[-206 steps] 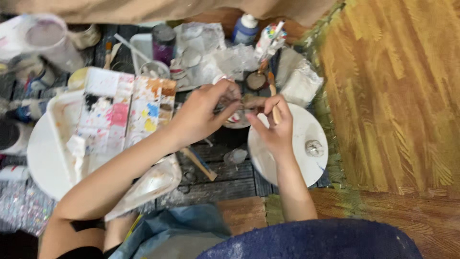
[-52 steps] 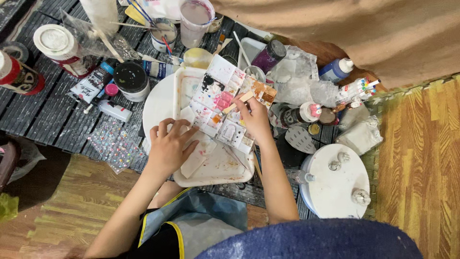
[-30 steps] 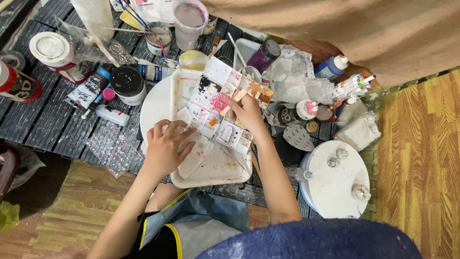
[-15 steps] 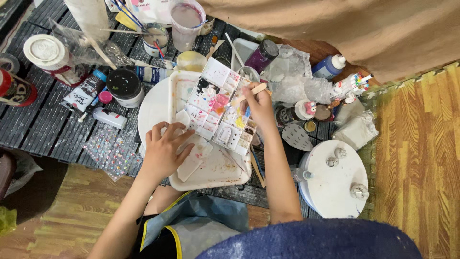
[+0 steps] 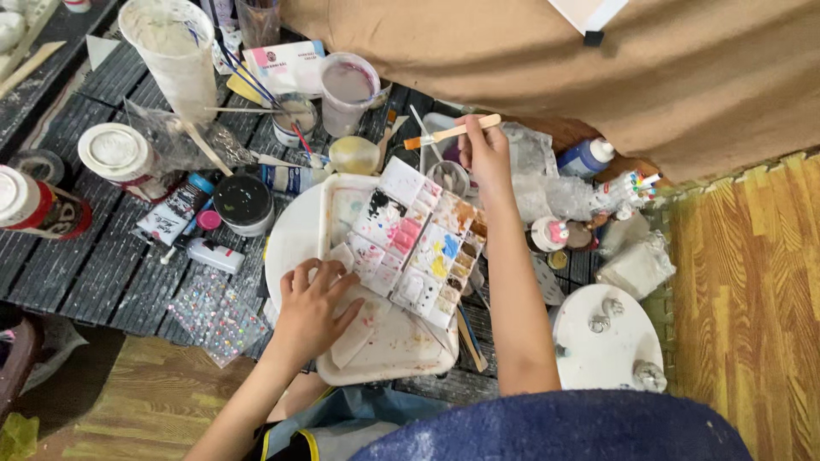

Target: The person paints small figurines using a fine brush and a watercolor palette. They dip the brush in paint, apply it to the figurines, and occasionally clean the brush on a paper towel. The person also moves the paint palette and handles small sculpted objects on a rotating stand.

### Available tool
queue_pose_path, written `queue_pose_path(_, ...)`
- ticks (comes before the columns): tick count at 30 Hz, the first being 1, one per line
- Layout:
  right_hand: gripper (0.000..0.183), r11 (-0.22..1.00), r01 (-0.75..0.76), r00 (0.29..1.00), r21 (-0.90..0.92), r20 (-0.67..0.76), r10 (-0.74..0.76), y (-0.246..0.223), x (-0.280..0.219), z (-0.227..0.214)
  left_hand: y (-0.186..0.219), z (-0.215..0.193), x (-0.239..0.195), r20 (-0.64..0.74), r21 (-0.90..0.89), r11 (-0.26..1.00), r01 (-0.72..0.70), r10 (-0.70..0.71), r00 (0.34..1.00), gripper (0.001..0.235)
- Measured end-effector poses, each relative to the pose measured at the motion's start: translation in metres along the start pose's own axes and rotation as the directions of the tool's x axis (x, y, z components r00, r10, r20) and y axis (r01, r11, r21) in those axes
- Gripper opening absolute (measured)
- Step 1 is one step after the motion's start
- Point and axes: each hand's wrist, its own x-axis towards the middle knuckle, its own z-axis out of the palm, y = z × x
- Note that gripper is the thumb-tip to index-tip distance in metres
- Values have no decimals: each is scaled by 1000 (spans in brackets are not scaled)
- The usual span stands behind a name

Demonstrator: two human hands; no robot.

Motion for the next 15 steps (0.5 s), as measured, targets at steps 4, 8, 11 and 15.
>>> queue_pose_path(4,34,993,-117,992,-26,38,118,-6,16,21,-5,-3,4,-2,-35,999,-9,9,1000,36)
queue_pose_path(8,25,965,54,962,-255,273,18,-9,22,83,-7,-4,2,-14,-55,998,-24,23,1000,36)
queue_pose_path(11,18,808,365,912,-463,350,-212,-4,26,139,-8,-3,2,-14,-63,998,-15,14,1000,35)
queue_pose_path(15,16,402,501,863,-766,411,-292,13,46,197,-11,-4,2,11,-83,996,-13,14,1000,35)
